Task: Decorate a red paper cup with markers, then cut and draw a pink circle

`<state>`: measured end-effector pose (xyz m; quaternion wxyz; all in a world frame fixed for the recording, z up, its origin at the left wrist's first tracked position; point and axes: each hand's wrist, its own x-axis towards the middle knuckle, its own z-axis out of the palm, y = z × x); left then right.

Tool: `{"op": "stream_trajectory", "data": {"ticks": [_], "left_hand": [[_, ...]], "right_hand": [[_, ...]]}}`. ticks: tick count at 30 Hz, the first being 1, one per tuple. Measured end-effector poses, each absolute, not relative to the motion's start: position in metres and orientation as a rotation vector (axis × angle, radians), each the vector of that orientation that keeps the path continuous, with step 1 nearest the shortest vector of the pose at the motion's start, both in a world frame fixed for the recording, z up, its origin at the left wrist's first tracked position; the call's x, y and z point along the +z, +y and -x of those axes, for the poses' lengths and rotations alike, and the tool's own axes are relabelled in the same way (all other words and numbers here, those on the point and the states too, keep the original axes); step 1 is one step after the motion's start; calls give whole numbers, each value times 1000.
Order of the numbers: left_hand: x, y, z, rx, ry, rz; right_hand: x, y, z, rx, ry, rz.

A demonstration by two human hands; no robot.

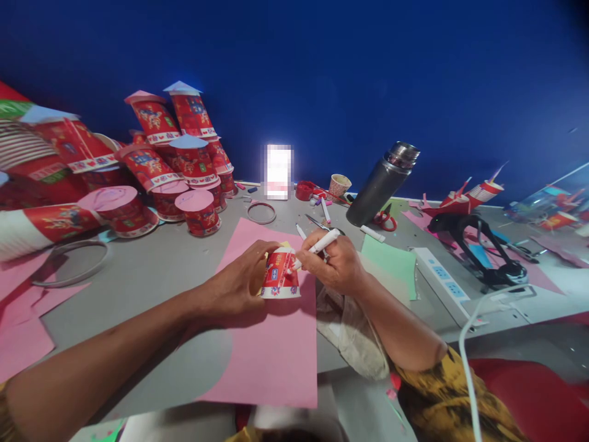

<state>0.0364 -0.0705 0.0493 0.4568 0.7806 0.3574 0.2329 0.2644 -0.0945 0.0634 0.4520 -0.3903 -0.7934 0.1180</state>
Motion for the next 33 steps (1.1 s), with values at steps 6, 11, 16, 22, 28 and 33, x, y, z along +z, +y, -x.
{"op": "stream_trajectory", "data": {"ticks": [6,11,16,22,28,33], "left_hand": [[48,-70,-37,585,895,-1900],[44,-67,-35,604,877,-1913],[35,-62,-30,626,910,-1938],[21,-38,-23,867,882,-2089],[10,-22,-19,978,847,-1917],[7,-18,-19,1037,775,-1741]], "right_hand": [[66,-98,-264,311,-1953,992],[67,-98,-263,490,-1972,995],[56,-86,-270,543,-1679,974],[42,-64,-278,354,-1689,1028],[40,-65,-274,67,-1859,1017],[35,-63,-274,-37,-1921,889]]}}
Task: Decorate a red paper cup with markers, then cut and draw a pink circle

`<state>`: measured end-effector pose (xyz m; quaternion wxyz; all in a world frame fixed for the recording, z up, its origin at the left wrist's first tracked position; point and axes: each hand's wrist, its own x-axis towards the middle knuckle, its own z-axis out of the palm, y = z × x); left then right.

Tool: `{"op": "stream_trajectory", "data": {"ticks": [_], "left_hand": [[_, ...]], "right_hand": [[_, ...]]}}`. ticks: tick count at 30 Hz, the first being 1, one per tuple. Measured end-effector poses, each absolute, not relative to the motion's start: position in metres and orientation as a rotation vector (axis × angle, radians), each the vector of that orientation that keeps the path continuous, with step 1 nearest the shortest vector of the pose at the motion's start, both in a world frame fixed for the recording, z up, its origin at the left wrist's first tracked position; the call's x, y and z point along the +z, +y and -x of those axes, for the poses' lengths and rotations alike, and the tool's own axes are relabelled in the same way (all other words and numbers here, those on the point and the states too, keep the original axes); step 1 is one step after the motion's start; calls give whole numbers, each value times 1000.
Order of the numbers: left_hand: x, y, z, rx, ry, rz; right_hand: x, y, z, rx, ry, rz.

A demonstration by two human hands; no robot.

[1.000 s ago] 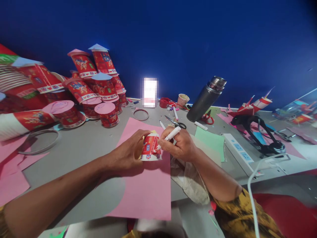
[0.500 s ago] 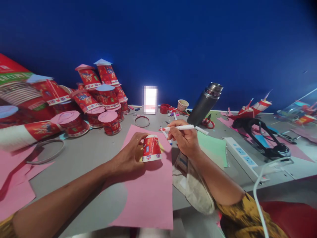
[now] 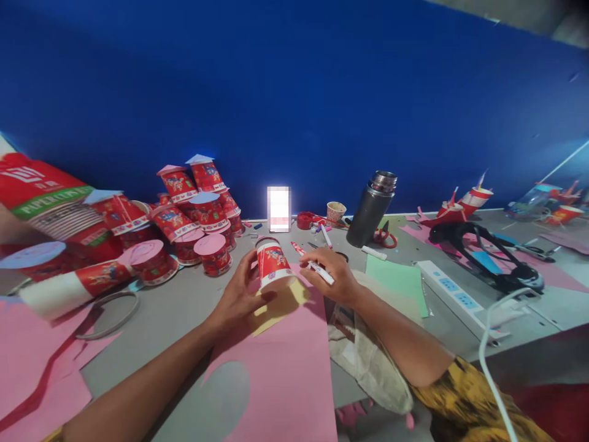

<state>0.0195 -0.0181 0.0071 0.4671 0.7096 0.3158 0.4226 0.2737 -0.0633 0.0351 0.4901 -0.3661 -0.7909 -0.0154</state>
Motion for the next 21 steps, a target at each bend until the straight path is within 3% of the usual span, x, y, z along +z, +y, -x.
{"op": "stream_trajectory", "data": {"ticks": [14,21], "left_hand": [[4,-21,-22,1065,838,-1739],[5,-21,-16,1079,962,-1868]], "right_hand": [[27,-71,-260,-135,-1923,870],[18,-58,-271,-99,-1847,1074]]}}
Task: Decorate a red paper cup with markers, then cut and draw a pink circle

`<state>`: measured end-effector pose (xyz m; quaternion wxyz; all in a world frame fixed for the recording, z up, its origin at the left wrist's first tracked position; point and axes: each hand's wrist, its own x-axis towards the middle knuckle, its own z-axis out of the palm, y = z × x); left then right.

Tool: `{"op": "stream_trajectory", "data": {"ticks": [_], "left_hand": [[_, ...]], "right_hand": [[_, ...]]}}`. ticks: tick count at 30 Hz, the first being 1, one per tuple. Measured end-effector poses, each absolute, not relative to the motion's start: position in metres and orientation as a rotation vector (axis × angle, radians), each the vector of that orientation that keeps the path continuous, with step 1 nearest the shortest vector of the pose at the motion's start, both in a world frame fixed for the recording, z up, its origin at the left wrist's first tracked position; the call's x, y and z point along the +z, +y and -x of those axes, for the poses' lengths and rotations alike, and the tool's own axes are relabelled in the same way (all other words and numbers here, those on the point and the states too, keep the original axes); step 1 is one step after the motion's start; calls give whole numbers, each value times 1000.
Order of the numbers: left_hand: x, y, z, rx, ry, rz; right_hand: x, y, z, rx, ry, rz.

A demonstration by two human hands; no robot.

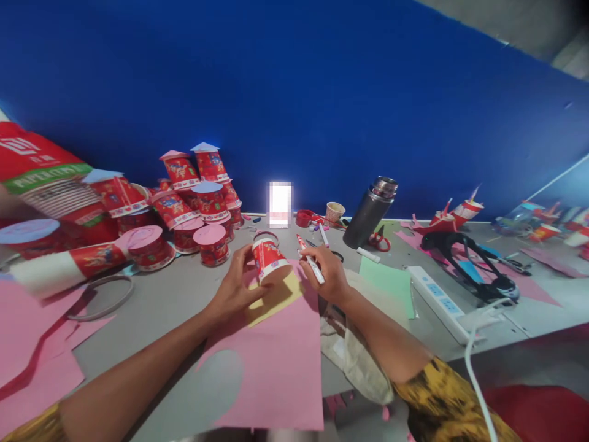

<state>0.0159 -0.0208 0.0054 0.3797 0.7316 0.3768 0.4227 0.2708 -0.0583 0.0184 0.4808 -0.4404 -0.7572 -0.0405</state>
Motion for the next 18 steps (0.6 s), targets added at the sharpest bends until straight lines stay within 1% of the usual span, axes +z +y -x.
{"op": "stream_trajectory", "data": {"ticks": [3,7,9,13,18], "left_hand": [[7,-21,-15,1084,969,-1838],[7,-20,-16,1044,971,-1739],[5,-21,-16,1028,996,-1688],[4,-24,-15,975,1019,-1640],[7,-30,-16,947,958,-1479]], "right_hand": [[16,-50,-279,58,-1733,1140],[16,-38,-289,562,-1283,1152],[17,-31,-295,715,-1058,1137],[17,-18,-306,756,-886,1164],[16,-15,-314,717,-836,1238]]}}
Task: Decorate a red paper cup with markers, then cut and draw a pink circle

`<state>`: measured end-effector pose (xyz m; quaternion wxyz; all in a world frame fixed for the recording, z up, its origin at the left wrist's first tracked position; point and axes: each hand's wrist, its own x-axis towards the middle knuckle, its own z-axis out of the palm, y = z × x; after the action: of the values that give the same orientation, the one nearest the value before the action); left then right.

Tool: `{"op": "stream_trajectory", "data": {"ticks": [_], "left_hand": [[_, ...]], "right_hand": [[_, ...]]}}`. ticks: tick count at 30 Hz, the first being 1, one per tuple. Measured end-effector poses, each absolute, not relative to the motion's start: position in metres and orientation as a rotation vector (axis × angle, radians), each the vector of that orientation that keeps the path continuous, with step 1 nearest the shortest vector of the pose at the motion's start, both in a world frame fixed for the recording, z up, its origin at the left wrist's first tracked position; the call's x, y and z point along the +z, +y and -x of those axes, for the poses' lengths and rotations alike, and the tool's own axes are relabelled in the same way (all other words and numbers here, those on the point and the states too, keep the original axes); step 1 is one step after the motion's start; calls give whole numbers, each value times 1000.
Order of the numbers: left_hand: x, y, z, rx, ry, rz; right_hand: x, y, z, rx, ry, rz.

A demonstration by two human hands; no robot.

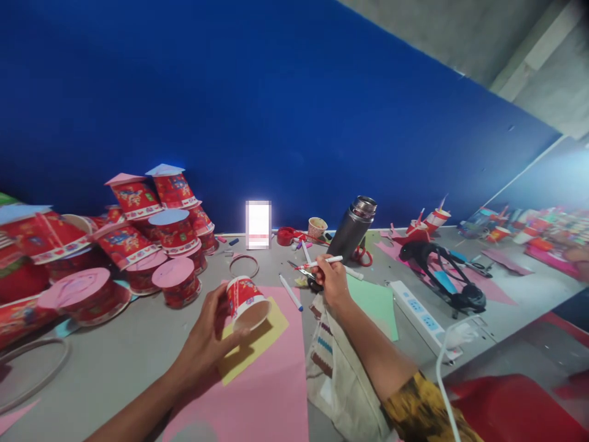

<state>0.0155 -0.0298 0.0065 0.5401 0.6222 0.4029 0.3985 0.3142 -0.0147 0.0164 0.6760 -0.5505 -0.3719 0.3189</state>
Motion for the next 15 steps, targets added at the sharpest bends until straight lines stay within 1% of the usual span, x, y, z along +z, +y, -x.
{"op": "stream_trajectory", "data": {"ticks": [5,7,11,15], "left_hand": [[-1,-32,-15,932,939,-1442],[-7,-30,-14,1004,956,-1513],[-15,-27,-14,1079,946,-1551],[-15,-27,-17,1136,983,-1503]], "right_hand": [[36,-14,-328,571,-997,1317],[52,-3,-337,498,-1108,1348],[80,47,-349,364,-1267,1446],[84,106,-344,252,-1349,1578]]}}
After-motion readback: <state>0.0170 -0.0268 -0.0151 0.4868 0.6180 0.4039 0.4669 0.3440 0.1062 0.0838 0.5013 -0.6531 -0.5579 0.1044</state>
